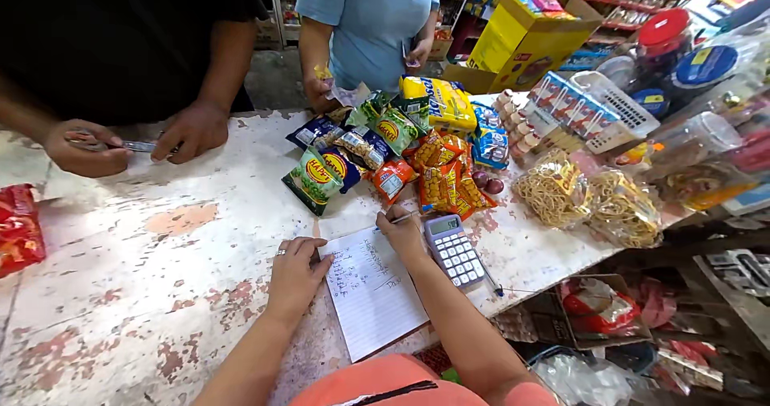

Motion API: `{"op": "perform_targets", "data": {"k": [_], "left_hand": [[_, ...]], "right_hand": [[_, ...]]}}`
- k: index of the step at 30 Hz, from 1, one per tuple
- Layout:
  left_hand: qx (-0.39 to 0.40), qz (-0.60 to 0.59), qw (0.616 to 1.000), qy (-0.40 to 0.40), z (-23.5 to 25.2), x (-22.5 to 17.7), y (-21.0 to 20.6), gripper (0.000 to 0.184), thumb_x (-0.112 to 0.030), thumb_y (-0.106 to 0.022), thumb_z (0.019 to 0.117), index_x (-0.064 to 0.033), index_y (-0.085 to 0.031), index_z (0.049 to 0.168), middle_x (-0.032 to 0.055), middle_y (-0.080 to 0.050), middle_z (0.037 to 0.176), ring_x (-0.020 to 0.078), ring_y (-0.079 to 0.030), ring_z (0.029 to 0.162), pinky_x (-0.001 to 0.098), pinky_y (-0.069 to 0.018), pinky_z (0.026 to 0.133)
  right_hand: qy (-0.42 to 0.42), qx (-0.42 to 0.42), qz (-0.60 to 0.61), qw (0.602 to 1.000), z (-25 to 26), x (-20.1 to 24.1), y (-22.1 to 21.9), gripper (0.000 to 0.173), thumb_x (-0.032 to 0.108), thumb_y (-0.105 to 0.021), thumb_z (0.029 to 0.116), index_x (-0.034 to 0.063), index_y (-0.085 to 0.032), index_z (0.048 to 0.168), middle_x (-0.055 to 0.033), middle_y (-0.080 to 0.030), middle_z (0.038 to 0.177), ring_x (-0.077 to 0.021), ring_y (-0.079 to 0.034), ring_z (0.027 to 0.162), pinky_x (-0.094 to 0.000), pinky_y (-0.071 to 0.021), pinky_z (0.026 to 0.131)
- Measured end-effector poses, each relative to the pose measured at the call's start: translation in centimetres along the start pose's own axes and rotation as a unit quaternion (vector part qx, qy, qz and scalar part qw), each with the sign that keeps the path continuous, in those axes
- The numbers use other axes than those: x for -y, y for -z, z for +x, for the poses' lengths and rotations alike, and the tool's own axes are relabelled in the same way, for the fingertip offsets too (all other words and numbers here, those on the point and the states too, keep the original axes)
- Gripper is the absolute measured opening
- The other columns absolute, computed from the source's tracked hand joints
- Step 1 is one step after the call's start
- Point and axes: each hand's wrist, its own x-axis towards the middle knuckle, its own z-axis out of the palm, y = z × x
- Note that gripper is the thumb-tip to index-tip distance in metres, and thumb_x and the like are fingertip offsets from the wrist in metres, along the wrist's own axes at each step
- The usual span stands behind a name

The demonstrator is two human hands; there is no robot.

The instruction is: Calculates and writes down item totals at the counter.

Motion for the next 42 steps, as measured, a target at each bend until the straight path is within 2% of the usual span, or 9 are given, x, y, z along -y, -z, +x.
{"op": "perform_targets", "data": {"k": [4,8,12,16,18,24,34,39,42], "left_hand": [[-0.005,-0.006,1.000,-0.006,0.1,0.1,0.0,0.035,-0.031,-0.071,0.0929,-0.0047,-0.073,0.115,0.0149,-0.070,0.112,0.0367,-0.063,0.106,0.0553,-0.0482,0.090],[-0.004,-0.005,1.000,-0.002,-0.1,0.0,0.1,0.035,-0.031,-0.071,0.0927,-0.0049,-0.073,0.115,0.0152,-0.070,0.113,0.0367,-0.063,0.106,0.0559,-0.0481,0.090],[-0.001,-0.003,1.000,-0.004,-0.1,-0.1,0.2,0.034,-0.029,-0.072,0.0929,-0.0045,-0.072,0.116,0.0154,-0.070,0.113,0.0376,-0.062,0.108,0.0561,-0.0477,0.090],[0.004,0.003,1.000,0.001,-0.2,0.0,0.2,0.034,-0.031,-0.072,0.0938,-0.0048,-0.073,0.116,0.0160,-0.070,0.114,0.0379,-0.063,0.108,0.0553,-0.0485,0.092],[0.014,-0.001,1.000,0.013,-0.2,-0.1,0.3,0.033,-0.030,-0.071,0.0952,-0.0042,-0.072,0.116,0.0164,-0.069,0.116,0.0386,-0.062,0.110,0.0565,-0.0474,0.095],[0.007,-0.002,1.000,-0.016,-0.1,0.3,0.3,0.025,-0.013,-0.052,0.1050,-0.0024,-0.072,0.116,0.0172,-0.069,0.118,0.0387,-0.063,0.113,0.0585,-0.0489,0.094],[-0.015,-0.049,0.999,-0.009,0.1,0.7,0.2,0.024,-0.014,-0.058,0.1017,-0.0048,-0.069,0.121,0.0128,-0.070,0.112,0.0299,-0.066,0.101,0.0528,-0.0512,0.088],[0.002,-0.053,0.999,0.006,0.2,0.4,0.4,0.026,-0.015,-0.057,0.1021,-0.0053,-0.069,0.123,0.0129,-0.069,0.115,0.0317,-0.065,0.106,0.0560,-0.0495,0.090],[-0.010,-0.056,0.998,0.003,0.2,0.5,0.3,0.023,-0.012,-0.060,0.1008,-0.0055,-0.070,0.120,0.0122,-0.070,0.113,0.0297,-0.066,0.104,0.0532,-0.0511,0.090]], "right_hand": [[-0.009,-0.016,0.037,0.999,0.6,-0.4,-0.1,0.022,0.006,-0.067,0.0935,0.0024,-0.059,0.073,0.0000,-0.054,0.060,-0.0056,-0.051,0.053,-0.0247,-0.0453,0.054],[0.042,-0.003,-0.001,0.999,0.5,-1.0,-0.2,0.024,0.006,-0.065,0.0915,0.0030,-0.056,0.070,0.0014,-0.047,0.057,-0.0052,-0.044,0.052,-0.0247,-0.0385,0.052],[0.051,0.010,-0.040,0.998,0.0,-0.6,0.3,0.023,0.008,-0.067,0.0906,0.0022,-0.059,0.069,0.0011,-0.048,0.056,-0.0062,-0.044,0.051,-0.0268,-0.0386,0.052],[0.048,-0.020,0.069,0.996,0.1,-1.5,0.1,0.018,0.004,-0.068,0.0897,0.0028,-0.062,0.073,0.0027,-0.055,0.059,-0.0020,-0.050,0.052,-0.0216,-0.0464,0.052],[0.039,-0.025,0.072,0.996,0.2,-1.5,-0.1,0.023,0.006,-0.068,0.0903,0.0063,-0.057,0.070,0.0035,-0.052,0.058,-0.0030,-0.048,0.051,-0.0228,-0.0437,0.051],[0.092,-0.032,0.025,0.995,0.3,-2.1,-0.5,0.023,0.009,-0.065,0.0916,0.0080,-0.057,0.070,0.0083,-0.050,0.060,0.0019,-0.048,0.054,-0.0192,-0.0437,0.055],[0.097,-0.033,0.036,0.994,0.8,-2.5,-0.4,0.027,0.008,-0.065,0.0901,0.0104,-0.053,0.066,0.0078,-0.050,0.057,0.0013,-0.047,0.051,-0.0189,-0.0421,0.051],[0.107,-0.032,0.029,0.993,0.9,-2.5,-0.1,0.025,0.005,-0.063,0.0891,0.0111,-0.052,0.067,0.0093,-0.046,0.058,0.0032,-0.043,0.052,-0.0167,-0.0378,0.052],[0.086,-0.015,0.026,0.996,0.9,-2.2,0.1,0.026,0.006,-0.064,0.0892,0.0115,-0.051,0.067,0.0082,-0.046,0.058,0.0010,-0.043,0.052,-0.0190,-0.0381,0.052]]}}
